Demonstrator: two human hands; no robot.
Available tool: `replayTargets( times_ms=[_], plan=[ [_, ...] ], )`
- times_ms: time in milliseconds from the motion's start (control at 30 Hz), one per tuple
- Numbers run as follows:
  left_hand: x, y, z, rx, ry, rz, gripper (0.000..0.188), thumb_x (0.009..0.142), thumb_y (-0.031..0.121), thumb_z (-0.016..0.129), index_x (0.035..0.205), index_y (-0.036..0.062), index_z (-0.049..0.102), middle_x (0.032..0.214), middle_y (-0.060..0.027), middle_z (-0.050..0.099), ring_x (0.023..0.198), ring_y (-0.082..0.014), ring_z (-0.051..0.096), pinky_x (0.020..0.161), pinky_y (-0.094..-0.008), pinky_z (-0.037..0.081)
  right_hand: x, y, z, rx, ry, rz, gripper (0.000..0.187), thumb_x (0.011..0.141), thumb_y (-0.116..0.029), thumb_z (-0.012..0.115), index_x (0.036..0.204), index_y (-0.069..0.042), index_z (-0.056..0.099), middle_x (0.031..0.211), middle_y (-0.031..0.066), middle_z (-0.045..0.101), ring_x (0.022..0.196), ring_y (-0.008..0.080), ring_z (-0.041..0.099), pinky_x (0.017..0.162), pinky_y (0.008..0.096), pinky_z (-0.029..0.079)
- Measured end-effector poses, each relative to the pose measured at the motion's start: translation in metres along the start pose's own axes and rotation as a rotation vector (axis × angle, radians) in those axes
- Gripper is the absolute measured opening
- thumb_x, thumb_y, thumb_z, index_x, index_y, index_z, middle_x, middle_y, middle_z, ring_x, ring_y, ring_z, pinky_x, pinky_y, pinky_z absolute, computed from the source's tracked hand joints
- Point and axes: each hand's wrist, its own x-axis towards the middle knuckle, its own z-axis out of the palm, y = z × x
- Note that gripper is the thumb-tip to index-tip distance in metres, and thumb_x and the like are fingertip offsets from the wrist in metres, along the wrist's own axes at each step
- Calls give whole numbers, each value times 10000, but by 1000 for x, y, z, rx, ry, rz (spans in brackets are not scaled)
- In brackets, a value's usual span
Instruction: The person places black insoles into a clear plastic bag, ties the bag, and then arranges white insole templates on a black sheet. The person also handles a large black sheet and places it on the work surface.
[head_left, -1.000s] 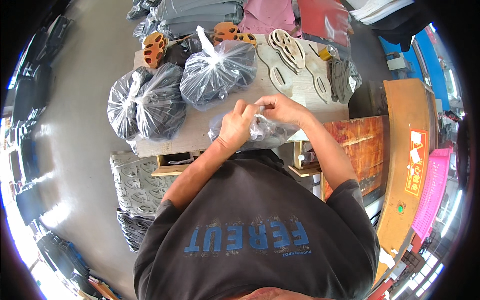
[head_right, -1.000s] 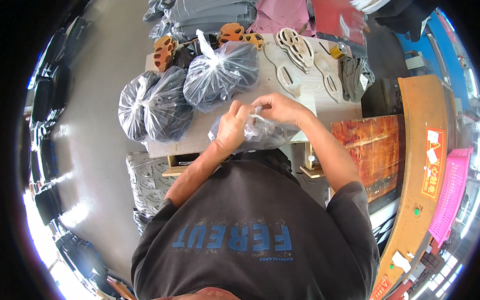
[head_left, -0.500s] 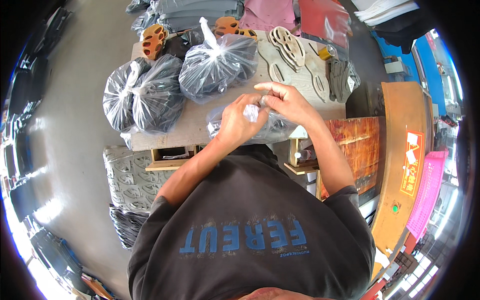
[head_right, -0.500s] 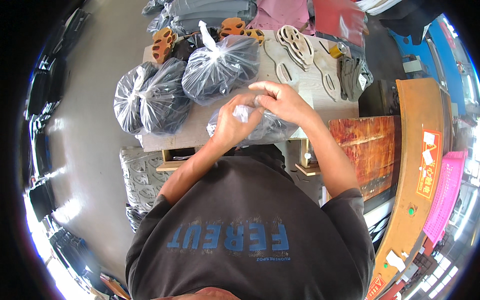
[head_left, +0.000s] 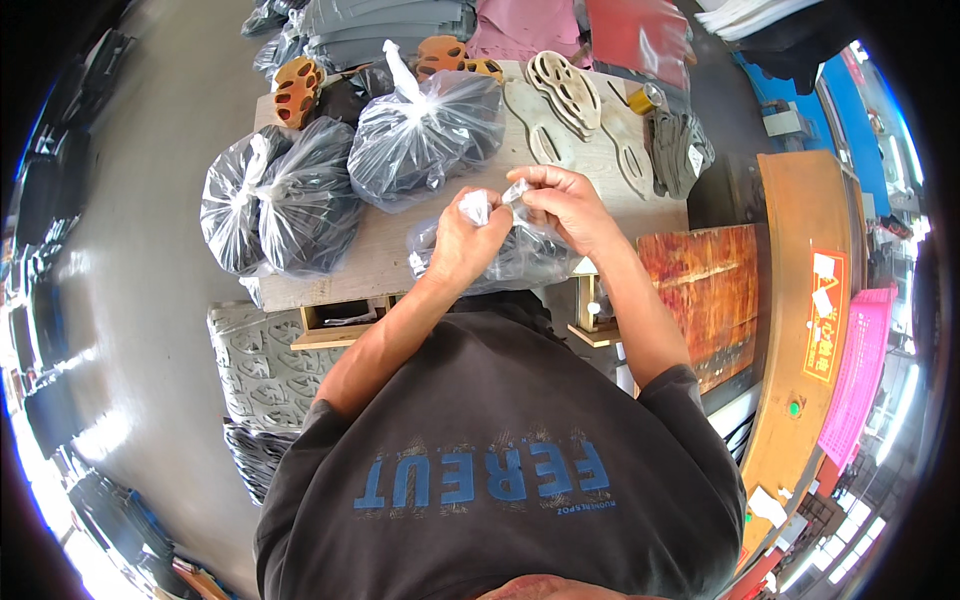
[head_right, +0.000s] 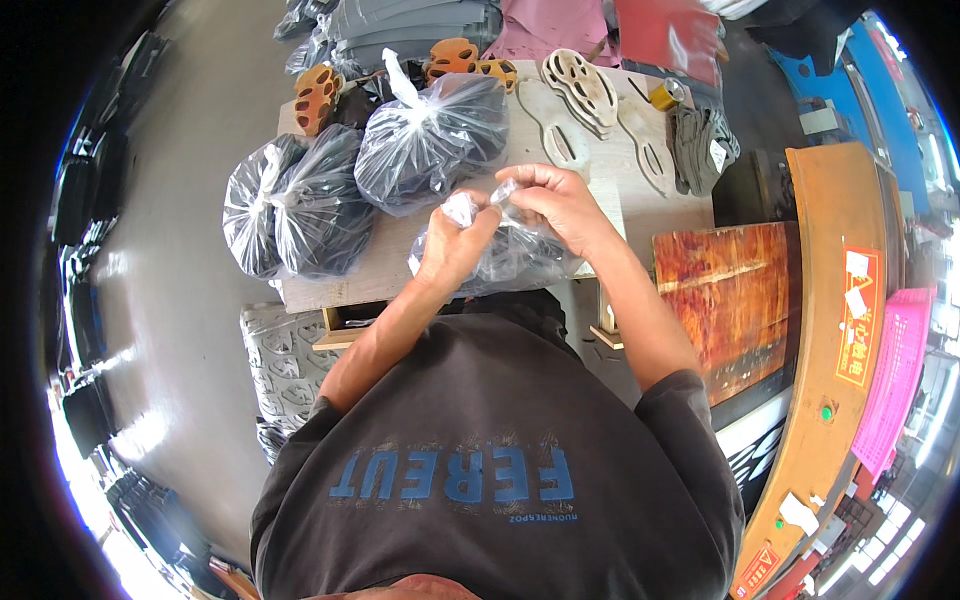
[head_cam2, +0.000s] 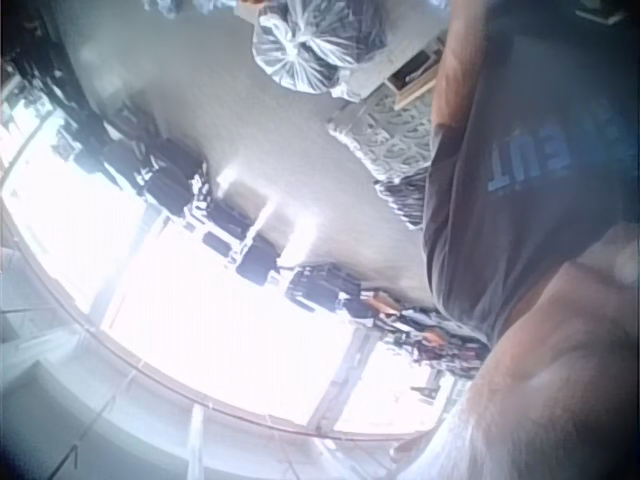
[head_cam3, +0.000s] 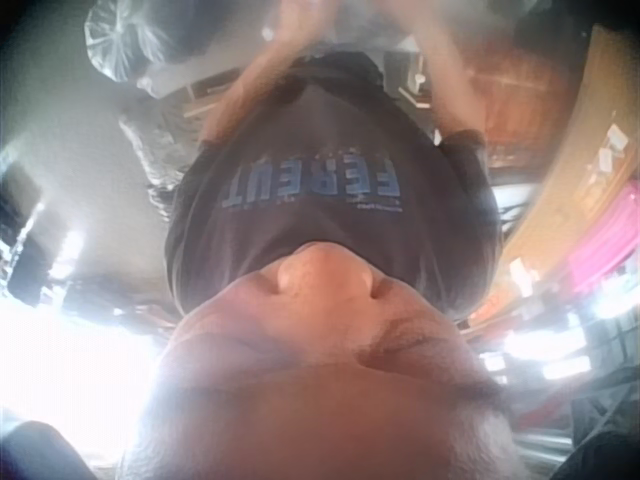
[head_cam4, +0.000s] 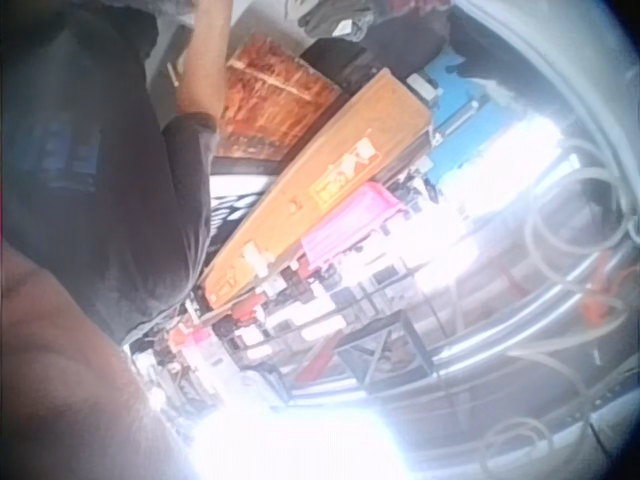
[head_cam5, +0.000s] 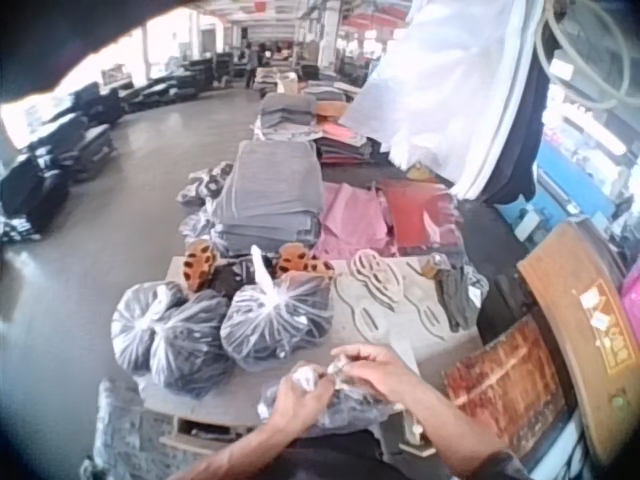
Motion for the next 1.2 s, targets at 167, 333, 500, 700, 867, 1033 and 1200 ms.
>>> replayTargets(
  times_ms=[167,333,500,700,867,1033,1200],
  plan=[
    [2,1,6,10,-18,-8,243,892,177,717,1021,-28,698,866,-102,707,789,-188,661,759,-352,550,-3,-4,0,219,-106,54,554,904,-23,699,1452,-12,627,1042,-17,694,833,43,594,738,211,481],
    [-4,9,-10,243,13,155,341,890,228,760,1077,-50,699,901,-149,736,838,-251,711,782,-390,568,-1,-2,3,-385,-16,18,485,938,-64,698,1418,-2,662,1037,24,746,915,61,652,819,227,525],
    [-10,11,-38,456,66,229,314,913,171,766,1149,-30,717,920,-81,737,814,-142,664,756,-324,556,8,0,12,-531,78,-27,371,954,-184,781,1273,4,754,1022,45,776,949,79,685,843,254,548],
    [-11,2,-35,113,80,269,200,952,76,695,1127,-21,679,888,-76,722,795,-167,682,755,-322,558,5,-12,9,-525,-63,39,395,914,-88,705,1300,-17,745,888,-35,687,797,52,592,741,245,496],
    [-16,10,-37,-501,-193,63,158,1017,50,641,1160,-15,660,936,-26,700,849,-76,647,759,-261,543,7,-11,9,-477,-3,-27,465,880,-10,653,1338,-39,728,802,-103,552,706,12,474,651,221,421],
    [-42,17,-25,7,-150,193,157,1022,105,696,1130,-6,671,847,-63,704,756,-117,651,697,-300,537,-1,-4,17,-808,228,-109,409,919,-83,713,1327,-79,740,732,-8,616,659,66,537,638,264,477],
    [-78,1,-39,276,-362,227,120,955,83,703,1051,9,704,848,-152,717,723,-264,671,710,-376,553,-4,-4,-7,-1071,355,-131,296,943,-189,767,1232,-125,781,799,143,732,700,169,685,692,337,550]
  ],
)
